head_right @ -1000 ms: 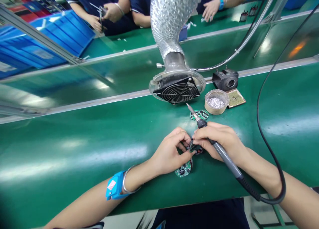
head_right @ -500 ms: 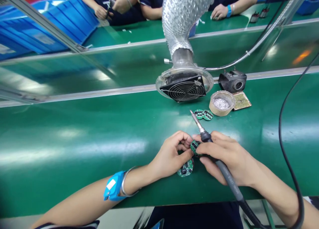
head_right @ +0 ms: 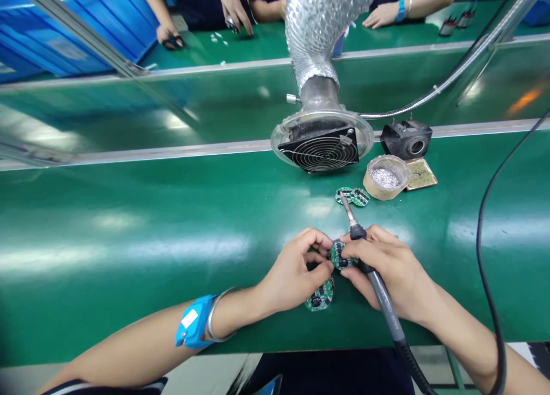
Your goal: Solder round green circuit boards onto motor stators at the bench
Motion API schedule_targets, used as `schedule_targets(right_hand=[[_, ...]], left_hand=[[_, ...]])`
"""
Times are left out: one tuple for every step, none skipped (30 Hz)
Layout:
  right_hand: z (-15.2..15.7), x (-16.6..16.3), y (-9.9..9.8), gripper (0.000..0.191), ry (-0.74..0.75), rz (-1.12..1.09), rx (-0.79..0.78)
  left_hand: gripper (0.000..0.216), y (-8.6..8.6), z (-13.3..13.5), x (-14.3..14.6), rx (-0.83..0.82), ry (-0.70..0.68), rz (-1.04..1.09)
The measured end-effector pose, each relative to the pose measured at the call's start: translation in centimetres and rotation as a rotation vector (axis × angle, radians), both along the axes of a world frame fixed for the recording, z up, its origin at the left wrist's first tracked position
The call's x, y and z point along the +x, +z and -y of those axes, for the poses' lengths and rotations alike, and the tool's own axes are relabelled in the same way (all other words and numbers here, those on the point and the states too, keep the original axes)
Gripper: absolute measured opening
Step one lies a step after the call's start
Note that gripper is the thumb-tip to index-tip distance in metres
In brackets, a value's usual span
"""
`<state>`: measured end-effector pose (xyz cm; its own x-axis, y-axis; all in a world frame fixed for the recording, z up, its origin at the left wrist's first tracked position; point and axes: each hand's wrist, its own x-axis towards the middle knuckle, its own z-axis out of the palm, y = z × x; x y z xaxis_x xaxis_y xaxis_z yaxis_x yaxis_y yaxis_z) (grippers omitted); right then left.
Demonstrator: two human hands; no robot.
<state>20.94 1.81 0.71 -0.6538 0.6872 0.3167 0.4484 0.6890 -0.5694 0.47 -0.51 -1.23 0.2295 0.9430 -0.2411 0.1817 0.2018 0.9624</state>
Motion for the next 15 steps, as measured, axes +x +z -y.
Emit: schedule_targets(right_hand=[[0.01,-0.01,-0.06,0.022,0.0,-0.005,-0.003],[0.03,-0.02,-0.11,0.023,-0.003,-0.009,-0.004],[0.07,-0.04,-0.15,0.023,-0.007,-0.009,-0.006],[0.13,-0.08,-0.18,0.024,-0.013,-0.008,-0.007],[0.2,-0.12,-0.18,0.025,-0.021,-0.007,-0.012],[0.27,-0.17,-0.18,0.025,-0.03,-0.007,-0.018],[0.34,-0.23,-0.17,0.026,-0.039,-0.008,-0.026],[0.39,-0.3,-0.16,0.026,-0.048,-0.012,-0.033],[0.43,-0.37,-0.16,0.026,-0.059,-0.013,-0.04],[0.43,-0.45,-0.15,0.026,-0.067,-0.012,-0.047],[0.4,-0.51,-0.14,0.025,-0.071,-0.01,-0.053],[0.33,-0.55,-0.13,0.024,-0.069,-0.008,-0.06],[0.21,-0.55,-0.13,0.023,-0.059,-0.009,-0.069],[0.05,-0.51,-0.14,0.023,-0.041,-0.011,-0.081],[-0.13,-0.42,-0.16,0.022,-0.02,-0.012,-0.097]], left_hand=[[0.019,0.02,-0.04,-0.01,-0.019,0.002,0.007],[0.019,0.05,-0.09,-0.01,-0.036,0.005,0.017],[0.019,0.08,-0.13,0.0,-0.052,0.009,0.026],[0.019,0.11,-0.18,0.0,-0.065,0.013,0.035],[0.02,0.15,-0.22,0.01,-0.074,0.015,0.041],[0.02,0.2,-0.25,0.01,-0.078,0.016,0.044],[0.02,0.24,-0.29,0.01,-0.079,0.016,0.043],[0.02,0.29,-0.32,0.02,-0.077,0.017,0.041],[0.019,0.32,-0.35,0.02,-0.076,0.017,0.038],[0.019,0.33,-0.38,0.03,-0.075,0.02,0.036],[0.02,0.32,-0.39,0.04,-0.075,0.021,0.035],[0.02,0.29,-0.4,0.06,-0.079,0.021,0.039],[0.021,0.25,-0.39,0.09,-0.084,0.02,0.047],[0.021,0.18,-0.36,0.12,-0.093,0.017,0.058],[0.021,0.12,-0.33,0.14,-0.103,0.016,0.07]])
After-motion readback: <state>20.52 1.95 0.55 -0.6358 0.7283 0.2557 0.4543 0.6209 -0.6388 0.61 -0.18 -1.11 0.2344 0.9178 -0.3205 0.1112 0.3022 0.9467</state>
